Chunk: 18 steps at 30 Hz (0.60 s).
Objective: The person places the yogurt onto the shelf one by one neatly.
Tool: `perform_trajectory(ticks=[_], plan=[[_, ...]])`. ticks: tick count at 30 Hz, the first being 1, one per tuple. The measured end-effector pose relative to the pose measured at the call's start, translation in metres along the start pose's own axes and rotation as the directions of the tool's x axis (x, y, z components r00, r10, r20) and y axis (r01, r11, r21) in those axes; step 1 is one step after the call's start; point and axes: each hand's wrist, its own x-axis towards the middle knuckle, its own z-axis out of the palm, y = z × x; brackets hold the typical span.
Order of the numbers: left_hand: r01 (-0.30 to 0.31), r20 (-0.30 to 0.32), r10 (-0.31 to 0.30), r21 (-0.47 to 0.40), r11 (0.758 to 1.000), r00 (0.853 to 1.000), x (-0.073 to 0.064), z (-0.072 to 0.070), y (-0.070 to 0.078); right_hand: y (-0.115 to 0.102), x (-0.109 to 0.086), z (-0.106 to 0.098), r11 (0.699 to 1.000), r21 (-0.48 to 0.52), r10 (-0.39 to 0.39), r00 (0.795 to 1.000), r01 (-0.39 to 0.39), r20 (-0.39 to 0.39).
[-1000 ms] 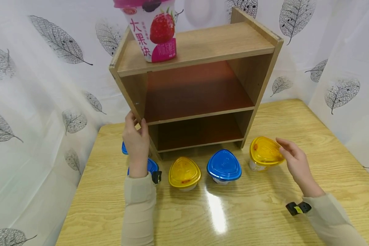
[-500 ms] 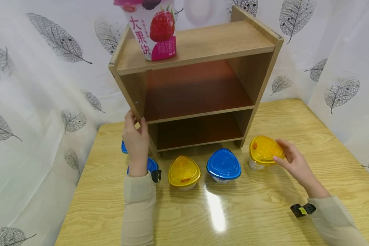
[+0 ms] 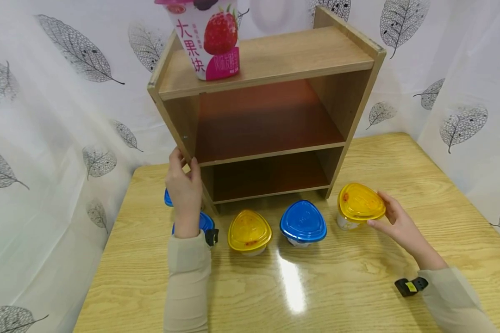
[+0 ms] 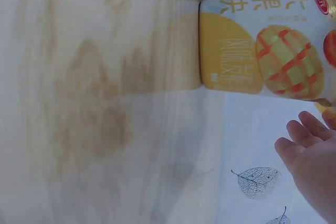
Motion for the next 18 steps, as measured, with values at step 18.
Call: perform_trajectory(ticks=[18], plan=[[-0.003, -0.001, 0.003, 0.004, 1.000, 1.000, 0.001, 0.000, -0.001, 0.018, 0.001, 0.003, 0.999, 0.028, 0.022, 0.999, -0.023, 0.050]])
